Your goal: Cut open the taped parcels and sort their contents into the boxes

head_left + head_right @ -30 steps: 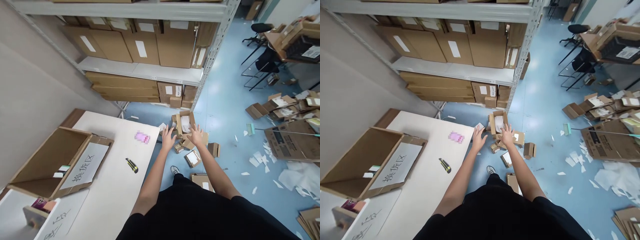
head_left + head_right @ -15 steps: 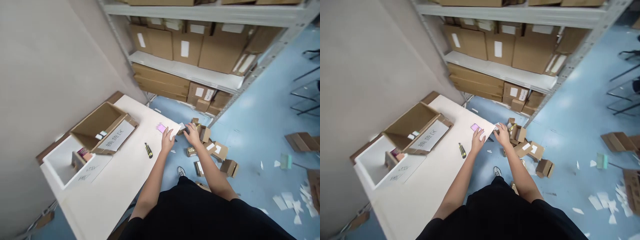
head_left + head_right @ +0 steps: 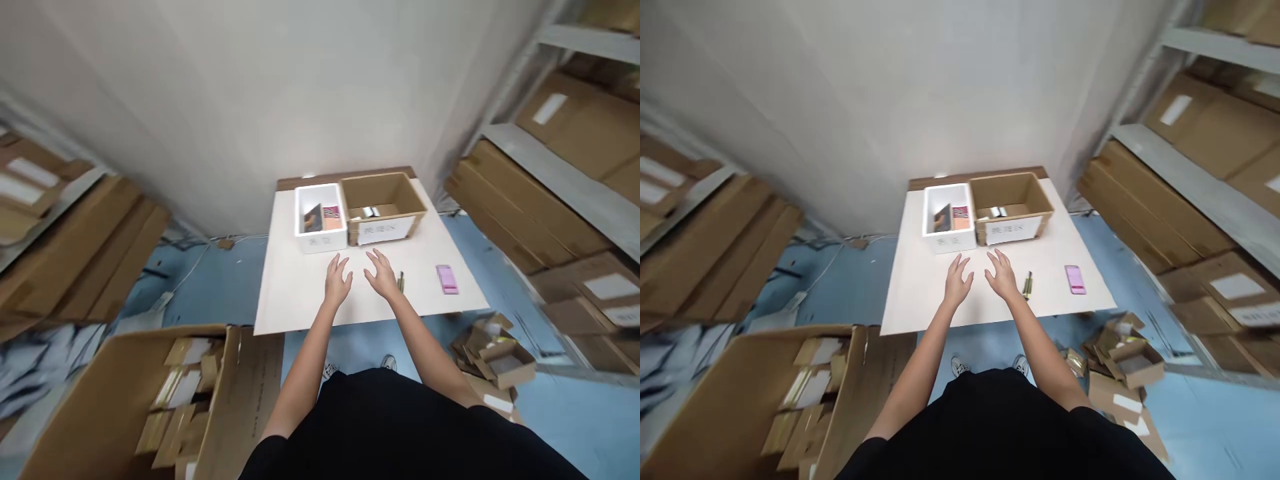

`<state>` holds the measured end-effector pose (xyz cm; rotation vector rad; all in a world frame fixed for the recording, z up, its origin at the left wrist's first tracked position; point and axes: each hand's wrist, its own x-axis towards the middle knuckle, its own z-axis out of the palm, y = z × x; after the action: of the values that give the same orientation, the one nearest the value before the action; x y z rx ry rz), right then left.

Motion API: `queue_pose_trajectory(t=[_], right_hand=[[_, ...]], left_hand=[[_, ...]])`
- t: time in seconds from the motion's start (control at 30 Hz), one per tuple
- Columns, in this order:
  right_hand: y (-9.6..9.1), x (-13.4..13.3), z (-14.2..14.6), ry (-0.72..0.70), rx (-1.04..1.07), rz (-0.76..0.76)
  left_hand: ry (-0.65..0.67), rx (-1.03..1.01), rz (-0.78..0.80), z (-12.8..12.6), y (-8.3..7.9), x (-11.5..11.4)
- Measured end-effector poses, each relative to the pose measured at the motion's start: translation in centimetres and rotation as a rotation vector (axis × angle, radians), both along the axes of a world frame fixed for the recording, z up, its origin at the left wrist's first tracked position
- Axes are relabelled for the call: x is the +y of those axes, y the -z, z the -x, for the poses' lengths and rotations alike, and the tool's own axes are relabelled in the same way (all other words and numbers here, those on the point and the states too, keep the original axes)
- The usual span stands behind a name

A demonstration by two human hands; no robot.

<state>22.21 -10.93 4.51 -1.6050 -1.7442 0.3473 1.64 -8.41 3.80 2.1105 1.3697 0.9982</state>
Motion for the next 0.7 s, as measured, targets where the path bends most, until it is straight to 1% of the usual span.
queue_pose_trajectory(t=[0.07,0.17,0.27,0.37,0.43,0.5,0.6,0.7], right_hand=[[-0.1,2.4,6.4,-0.127,-0.005,-0.005],[-0.1,4.9,15.8,-0.321,-0.008,0.0],[0.0,6.3,25.0,-0.522,0.003,0.01],[0.4,6.7,33.7,-0.73,0.018,0.019],[0.7,6.6,38.9,-0.867,0.023,0.035],[1.2,6.2,43.5,-0.99,0.026,0.056],[2.3,5.3,49.3,-1.145,0.04,0.095],[3.6,4.3,53.8,-1.268,0.061,0.15]], left_hand=[[-0.123,0.001,-0.004,6.6,-0.2,0.0],[-0.301,-0.005,-0.004,15.7,-0.5,-1.0],[-0.495,0.007,0.007,24.1,-0.8,-3.0],[-0.721,0.019,0.029,31.4,-0.9,-6.0],[-0.871,0.005,0.051,35.2,-0.6,-8.5],[-1.001,-0.019,0.078,38.1,0.0,-11.1],[-1.16,-0.036,0.115,40.8,0.8,-14.7],[-1.297,-0.031,0.148,42.5,1.6,-17.9]])
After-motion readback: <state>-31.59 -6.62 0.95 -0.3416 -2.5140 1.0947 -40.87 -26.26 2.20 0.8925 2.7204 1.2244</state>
